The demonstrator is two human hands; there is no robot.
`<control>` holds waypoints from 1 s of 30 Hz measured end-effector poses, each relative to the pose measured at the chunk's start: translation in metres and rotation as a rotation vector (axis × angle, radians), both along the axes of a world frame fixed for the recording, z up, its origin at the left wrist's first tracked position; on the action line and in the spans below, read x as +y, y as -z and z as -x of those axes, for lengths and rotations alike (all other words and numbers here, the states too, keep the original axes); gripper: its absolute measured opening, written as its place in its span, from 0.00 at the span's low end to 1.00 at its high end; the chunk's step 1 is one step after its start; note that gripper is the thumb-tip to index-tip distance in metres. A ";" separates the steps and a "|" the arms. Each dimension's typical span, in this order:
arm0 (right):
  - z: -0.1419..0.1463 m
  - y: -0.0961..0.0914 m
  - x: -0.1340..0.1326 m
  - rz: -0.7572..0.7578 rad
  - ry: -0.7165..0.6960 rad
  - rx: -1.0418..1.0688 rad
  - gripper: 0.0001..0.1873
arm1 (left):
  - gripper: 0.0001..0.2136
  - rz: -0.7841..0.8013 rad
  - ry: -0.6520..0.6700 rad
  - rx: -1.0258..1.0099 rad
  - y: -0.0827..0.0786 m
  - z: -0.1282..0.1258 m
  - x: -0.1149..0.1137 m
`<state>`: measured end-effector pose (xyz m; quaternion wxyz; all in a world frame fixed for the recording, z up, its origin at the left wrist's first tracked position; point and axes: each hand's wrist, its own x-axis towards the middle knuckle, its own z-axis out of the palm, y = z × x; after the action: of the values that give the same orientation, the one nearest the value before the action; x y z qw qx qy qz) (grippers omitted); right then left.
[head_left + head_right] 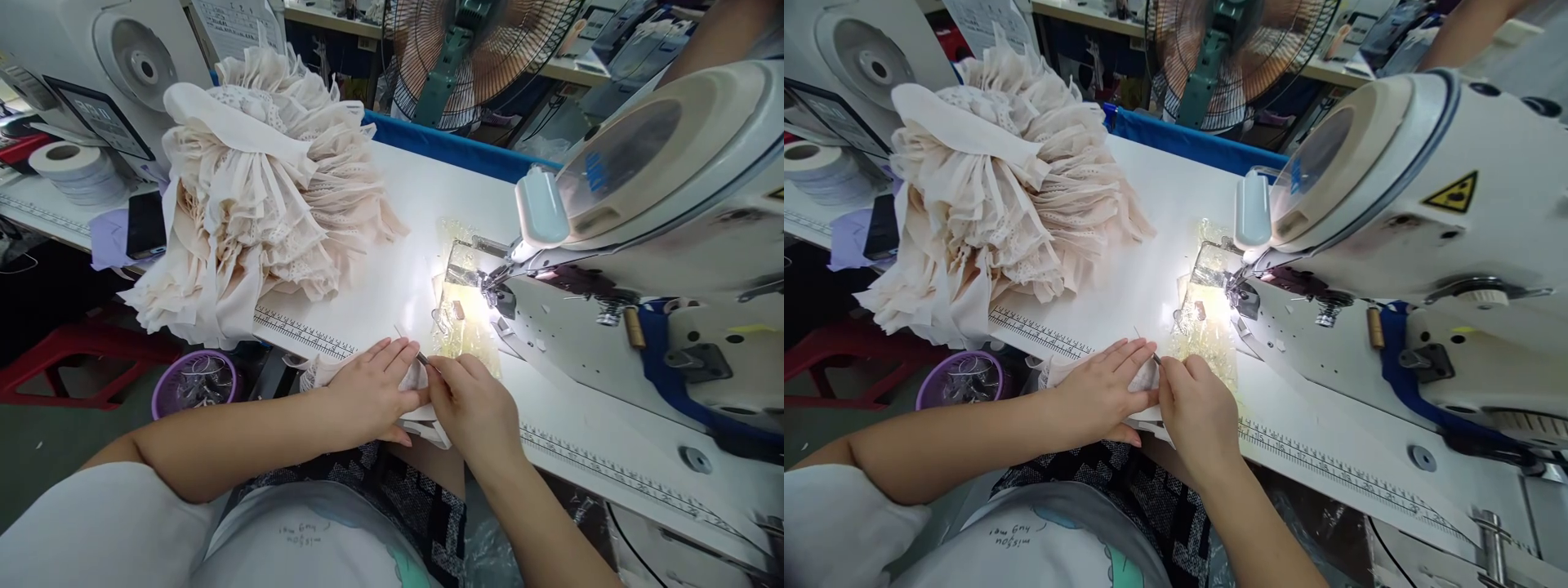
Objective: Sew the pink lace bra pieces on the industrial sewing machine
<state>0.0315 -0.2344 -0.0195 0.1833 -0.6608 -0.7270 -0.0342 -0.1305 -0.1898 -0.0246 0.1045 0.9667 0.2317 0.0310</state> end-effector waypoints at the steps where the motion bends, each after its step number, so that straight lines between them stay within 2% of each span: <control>1: 0.000 -0.001 0.000 0.012 -0.010 -0.008 0.14 | 0.33 0.002 0.001 0.001 -0.001 0.000 0.000; 9: -0.014 -0.017 -0.016 0.115 -0.074 -0.098 0.14 | 0.37 0.041 -0.014 0.069 -0.007 -0.002 -0.001; 12: -0.015 -0.020 -0.017 0.100 -0.068 -0.075 0.15 | 0.37 0.041 -0.009 0.054 -0.007 -0.002 -0.001; 17: -0.006 -0.015 -0.003 -0.007 -0.043 0.026 0.15 | 0.35 0.035 0.018 0.047 -0.006 -0.001 0.000; 23: 0.000 -0.008 0.007 0.075 -0.021 -0.001 0.15 | 0.31 0.030 0.030 0.031 -0.006 0.000 0.001; 30: -0.009 -0.014 -0.005 0.120 -0.082 -0.080 0.14 | 0.34 0.046 0.024 0.088 -0.011 -0.001 0.000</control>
<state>0.0406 -0.2394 -0.0059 0.1154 -0.6382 -0.7611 -0.0096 -0.1290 -0.1897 -0.0141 0.1166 0.9671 0.2251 -0.0184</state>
